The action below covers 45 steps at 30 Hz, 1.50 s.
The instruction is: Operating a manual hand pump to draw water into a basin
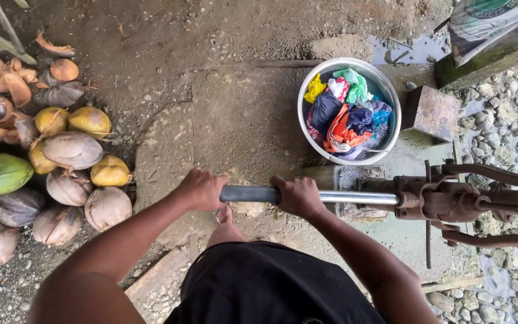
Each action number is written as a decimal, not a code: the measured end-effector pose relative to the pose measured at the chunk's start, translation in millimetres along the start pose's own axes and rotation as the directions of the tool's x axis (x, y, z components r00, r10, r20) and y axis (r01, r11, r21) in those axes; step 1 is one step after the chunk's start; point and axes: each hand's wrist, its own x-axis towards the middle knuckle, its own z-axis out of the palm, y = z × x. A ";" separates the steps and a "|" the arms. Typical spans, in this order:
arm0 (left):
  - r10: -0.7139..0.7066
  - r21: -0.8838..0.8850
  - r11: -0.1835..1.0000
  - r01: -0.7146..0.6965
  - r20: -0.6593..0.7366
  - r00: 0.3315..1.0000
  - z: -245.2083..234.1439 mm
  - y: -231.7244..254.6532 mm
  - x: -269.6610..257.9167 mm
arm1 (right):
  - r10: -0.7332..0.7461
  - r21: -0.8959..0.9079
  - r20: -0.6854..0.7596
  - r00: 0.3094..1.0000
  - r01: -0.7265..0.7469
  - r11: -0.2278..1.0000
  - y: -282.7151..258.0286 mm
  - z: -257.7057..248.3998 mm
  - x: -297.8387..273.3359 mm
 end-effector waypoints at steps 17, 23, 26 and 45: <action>-0.050 -0.258 0.961 0.096 0.176 0.983 189.8 -40.6 189.7 | 0.148 -0.186 0.345 0.927 -0.087 0.979 48.7 184.7 51.9; -0.114 -0.143 0.981 0.129 0.108 0.988 192.0 -36.6 177.2 | 0.135 -0.114 0.312 0.940 -0.104 0.988 46.6 174.4 46.5; -0.100 -0.144 0.983 0.115 0.105 0.989 178.4 -38.7 144.9 | 0.099 -0.074 0.268 0.958 -0.082 0.994 33.0 141.3 33.6; -0.094 0.234 0.967 0.104 -0.053 0.994 -58.7 55.3 -77.0 | 0.012 0.036 0.010 1.000 -0.013 0.999 -13.6 -70.7 -42.3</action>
